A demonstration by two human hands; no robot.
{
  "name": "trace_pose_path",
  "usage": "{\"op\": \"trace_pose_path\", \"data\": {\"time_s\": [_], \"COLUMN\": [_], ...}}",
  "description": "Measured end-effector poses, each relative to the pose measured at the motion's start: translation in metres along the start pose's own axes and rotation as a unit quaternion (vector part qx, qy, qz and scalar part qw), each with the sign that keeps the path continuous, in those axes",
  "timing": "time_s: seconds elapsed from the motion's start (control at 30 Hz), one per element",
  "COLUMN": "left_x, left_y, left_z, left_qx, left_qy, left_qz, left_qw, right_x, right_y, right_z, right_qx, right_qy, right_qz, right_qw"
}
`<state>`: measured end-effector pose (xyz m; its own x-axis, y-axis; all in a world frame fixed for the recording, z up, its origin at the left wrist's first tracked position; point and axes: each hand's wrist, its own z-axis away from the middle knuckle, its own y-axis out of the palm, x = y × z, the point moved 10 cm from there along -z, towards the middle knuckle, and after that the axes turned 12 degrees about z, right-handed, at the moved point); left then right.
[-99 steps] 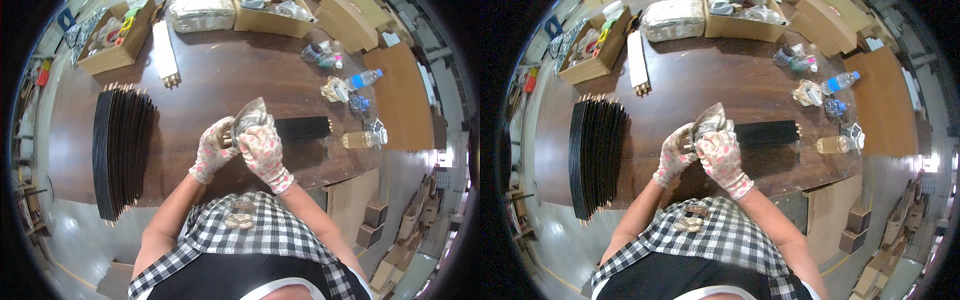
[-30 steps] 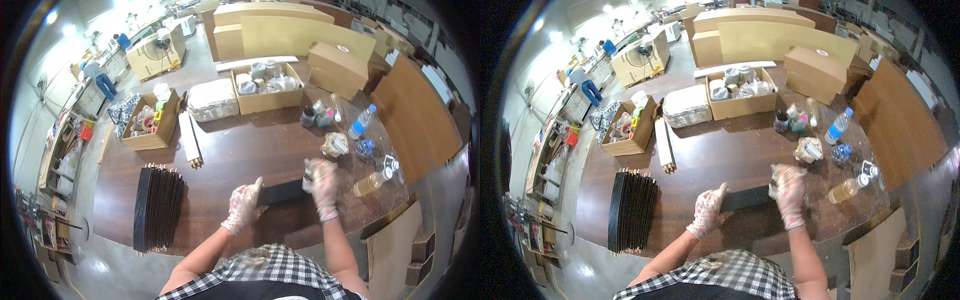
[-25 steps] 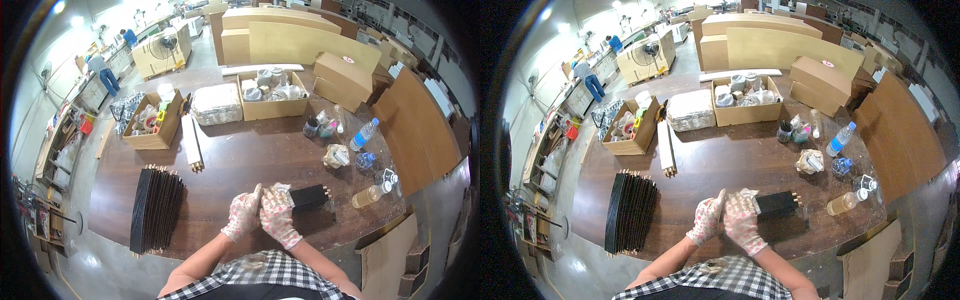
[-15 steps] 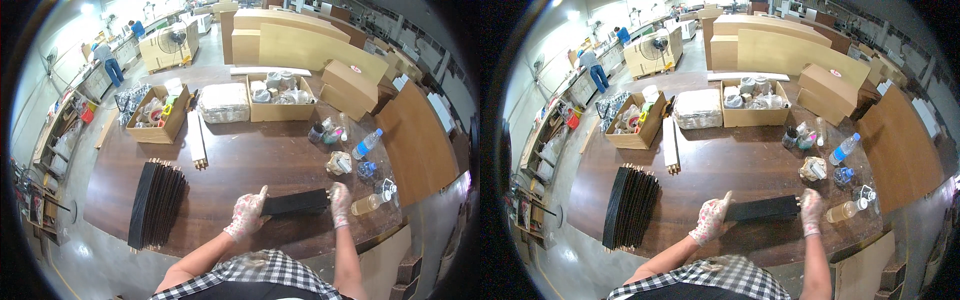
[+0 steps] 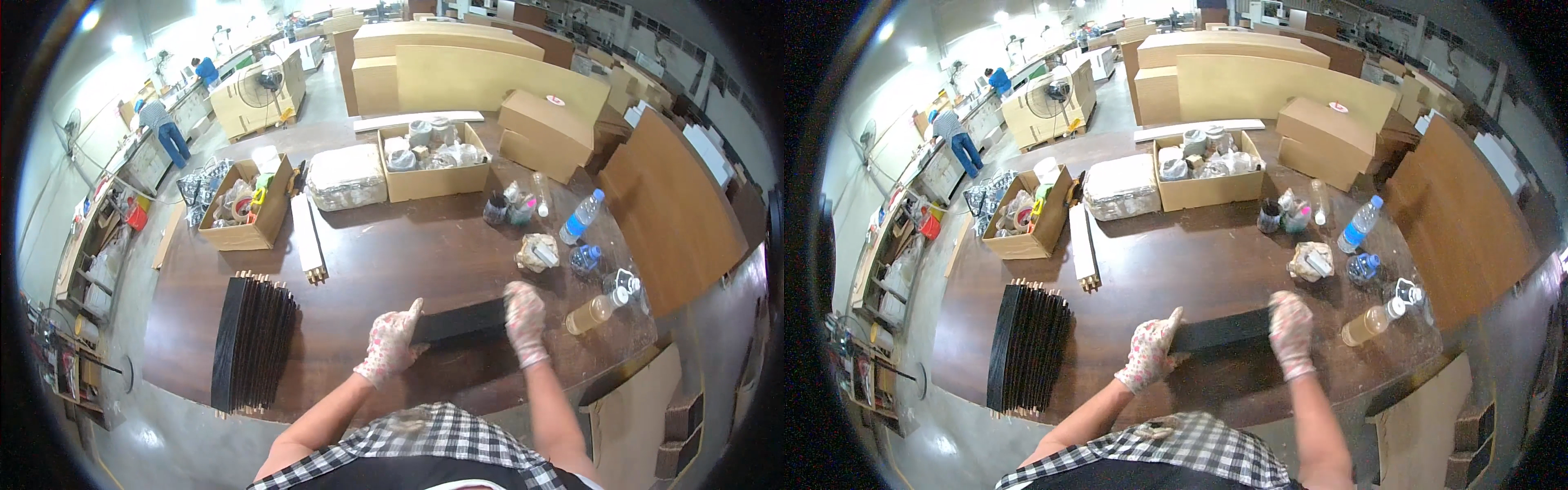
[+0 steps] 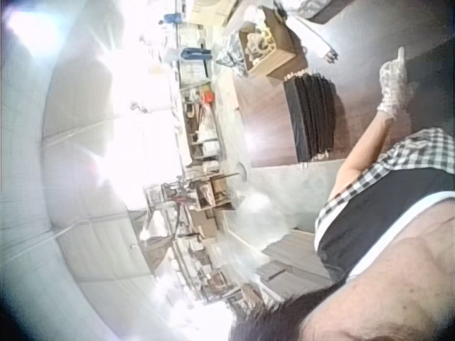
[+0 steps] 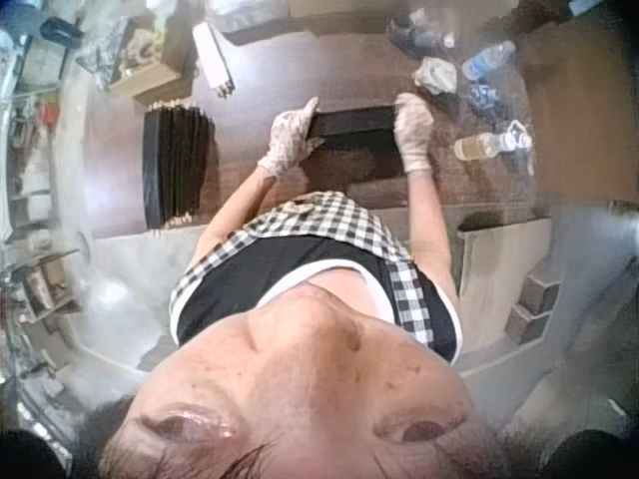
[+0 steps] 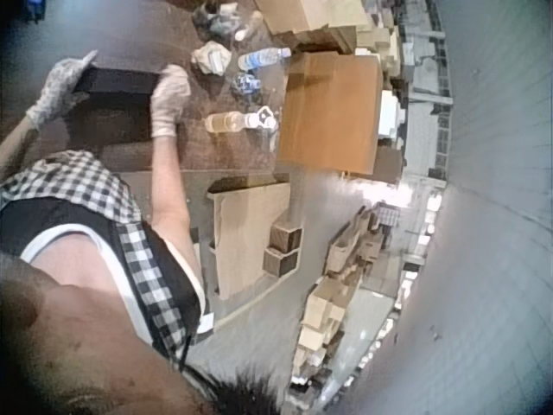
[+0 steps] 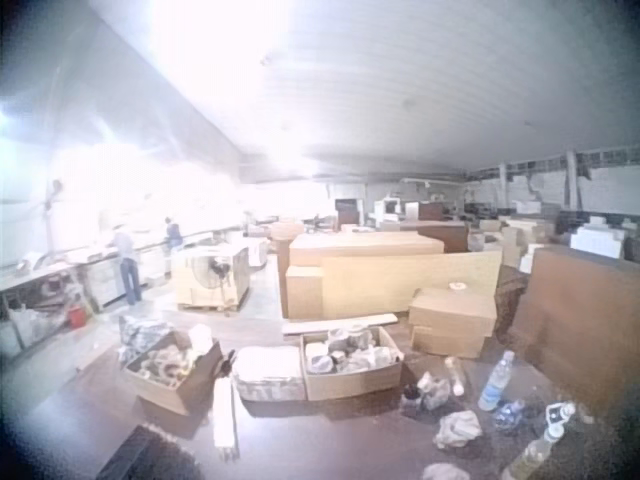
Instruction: The person wipes black wooden blocks with a cloth. They apply liquid from a bottle to the cloth, pick up blocks from a stack, rub the surfaces and the wooden pegs at the ends, and then return the blocks to a stack on the table.
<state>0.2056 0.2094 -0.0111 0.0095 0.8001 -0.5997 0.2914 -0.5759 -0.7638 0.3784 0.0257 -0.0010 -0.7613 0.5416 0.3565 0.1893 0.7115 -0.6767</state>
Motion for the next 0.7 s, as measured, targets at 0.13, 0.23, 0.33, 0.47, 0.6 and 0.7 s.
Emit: {"op": "trace_pose_path", "data": {"time_s": [0.13, 0.23, 0.33, 0.47, 0.6, 0.7], "left_x": [-0.015, -0.03, -0.03, -0.022, -0.029, -0.011], "left_y": [0.004, 0.017, 0.014, -0.021, -0.023, -0.003], "left_z": [-0.011, -0.022, -0.025, -0.029, -0.03, -0.01], "left_qx": [0.06, 0.123, 0.133, 0.08, -0.023, -0.059], "left_qy": [0.042, 0.05, 0.017, -0.031, -0.037, 0.009], "left_qz": [-0.103, -0.146, -0.147, 0.014, 0.41, 0.567], "left_qw": [0.992, 0.98, 0.98, 0.996, 0.911, 0.822], "right_x": [-0.111, -0.111, -0.071, -0.04, 0.109, 0.205], "right_y": [-0.014, 0.007, 0.004, -0.042, -0.073, -0.054], "right_z": [0.02, 0.036, 0.036, 0.015, -0.016, -0.013], "right_qx": [-0.052, -0.058, -0.045, -0.156, -0.081, -0.034], "right_qy": [0.257, 0.258, 0.316, 0.278, -0.055, -0.253], "right_qz": [-0.162, -0.307, -0.431, -0.465, -0.268, -0.063], "right_qw": [0.951, 0.914, 0.844, 0.826, 0.959, 0.965]}}
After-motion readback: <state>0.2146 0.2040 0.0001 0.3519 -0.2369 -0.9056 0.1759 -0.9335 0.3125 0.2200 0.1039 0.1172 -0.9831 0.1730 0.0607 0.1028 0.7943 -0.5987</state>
